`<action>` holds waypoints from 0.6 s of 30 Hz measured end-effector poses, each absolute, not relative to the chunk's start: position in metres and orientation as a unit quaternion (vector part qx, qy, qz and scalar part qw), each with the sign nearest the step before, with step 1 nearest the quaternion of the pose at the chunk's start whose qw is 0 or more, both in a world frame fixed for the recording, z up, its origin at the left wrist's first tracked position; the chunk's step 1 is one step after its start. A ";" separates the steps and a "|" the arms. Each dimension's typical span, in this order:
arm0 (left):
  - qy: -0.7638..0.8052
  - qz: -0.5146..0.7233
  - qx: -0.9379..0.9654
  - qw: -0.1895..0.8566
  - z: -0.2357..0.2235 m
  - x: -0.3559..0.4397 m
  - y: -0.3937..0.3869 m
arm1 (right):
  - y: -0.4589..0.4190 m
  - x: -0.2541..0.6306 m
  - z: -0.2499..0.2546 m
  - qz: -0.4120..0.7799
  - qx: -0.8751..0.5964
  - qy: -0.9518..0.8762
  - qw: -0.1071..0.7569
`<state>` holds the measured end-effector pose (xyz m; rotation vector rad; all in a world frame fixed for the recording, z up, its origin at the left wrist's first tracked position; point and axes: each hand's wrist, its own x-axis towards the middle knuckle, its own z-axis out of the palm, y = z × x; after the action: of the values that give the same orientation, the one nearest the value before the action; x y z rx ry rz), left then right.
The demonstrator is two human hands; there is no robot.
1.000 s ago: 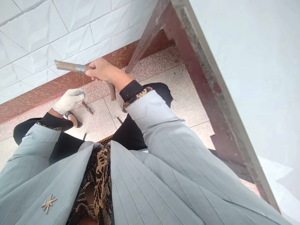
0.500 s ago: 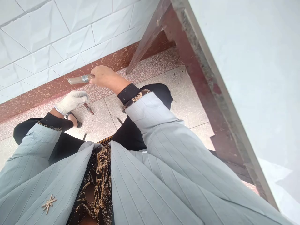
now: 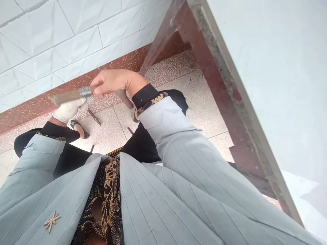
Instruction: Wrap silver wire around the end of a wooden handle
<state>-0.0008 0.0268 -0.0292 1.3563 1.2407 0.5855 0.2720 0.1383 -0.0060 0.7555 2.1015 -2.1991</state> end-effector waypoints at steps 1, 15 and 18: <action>0.524 0.266 0.566 0.579 -0.033 0.000 0.026 | 0.141 0.274 -0.006 -0.708 0.267 0.650 -0.072; 0.508 0.128 0.593 0.612 -0.009 0.013 0.019 | 0.130 0.256 -0.003 -0.439 0.531 0.724 -0.039; 0.511 0.122 0.609 0.594 -0.010 0.011 0.019 | 0.125 0.251 -0.003 -0.391 0.500 0.770 0.063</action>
<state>0.0108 0.0191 -0.0102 1.4161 1.1879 0.2846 0.2514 0.1251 -0.0027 1.5111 2.3255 -1.1816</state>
